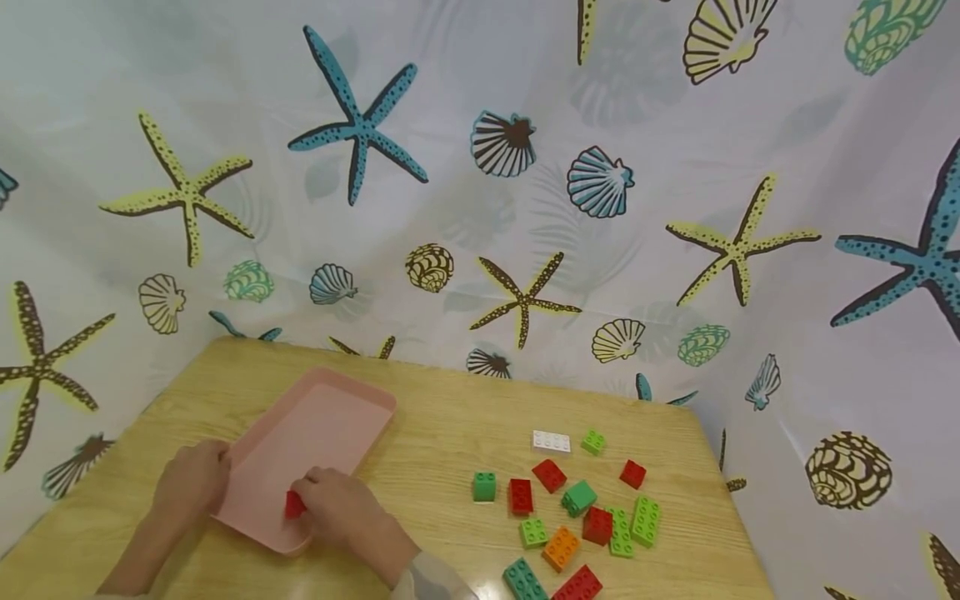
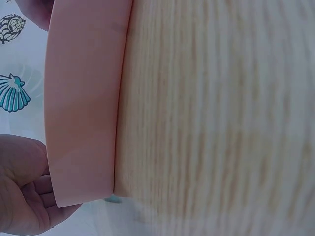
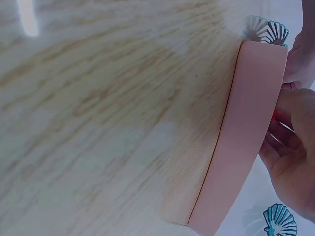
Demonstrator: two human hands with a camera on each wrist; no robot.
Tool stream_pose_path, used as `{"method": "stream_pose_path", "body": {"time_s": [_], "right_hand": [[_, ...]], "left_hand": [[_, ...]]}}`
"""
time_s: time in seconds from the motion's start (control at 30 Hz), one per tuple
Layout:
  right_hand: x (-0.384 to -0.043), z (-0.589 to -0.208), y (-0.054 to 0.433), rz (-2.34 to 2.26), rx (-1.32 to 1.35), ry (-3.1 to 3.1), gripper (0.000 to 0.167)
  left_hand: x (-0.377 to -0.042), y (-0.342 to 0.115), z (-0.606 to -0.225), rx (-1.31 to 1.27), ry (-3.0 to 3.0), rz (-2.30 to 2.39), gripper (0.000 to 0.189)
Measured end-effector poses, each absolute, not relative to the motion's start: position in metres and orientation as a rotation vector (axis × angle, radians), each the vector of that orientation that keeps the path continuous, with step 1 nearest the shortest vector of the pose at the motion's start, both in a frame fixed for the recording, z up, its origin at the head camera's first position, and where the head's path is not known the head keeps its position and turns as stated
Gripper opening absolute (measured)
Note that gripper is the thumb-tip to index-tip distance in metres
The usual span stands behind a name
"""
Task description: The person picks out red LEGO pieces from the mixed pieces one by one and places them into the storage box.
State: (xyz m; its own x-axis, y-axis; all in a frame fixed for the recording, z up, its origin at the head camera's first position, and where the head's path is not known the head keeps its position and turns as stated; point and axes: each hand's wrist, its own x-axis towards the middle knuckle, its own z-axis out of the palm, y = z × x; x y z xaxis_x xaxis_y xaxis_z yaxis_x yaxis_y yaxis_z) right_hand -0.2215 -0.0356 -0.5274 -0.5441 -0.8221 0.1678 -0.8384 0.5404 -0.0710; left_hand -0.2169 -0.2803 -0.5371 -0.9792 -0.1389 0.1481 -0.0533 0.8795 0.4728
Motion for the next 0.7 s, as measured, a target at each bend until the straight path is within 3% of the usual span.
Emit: {"method": "stream_pose_path", "body": {"time_s": [0.7], "right_hand": [[-0.224, -0.528, -0.052, 0.190, 1.370, -2.853, 0.023]], "left_hand": [[-0.216, -0.278, -0.532, 0.146, -2.878, -0.710, 0.019]]}}
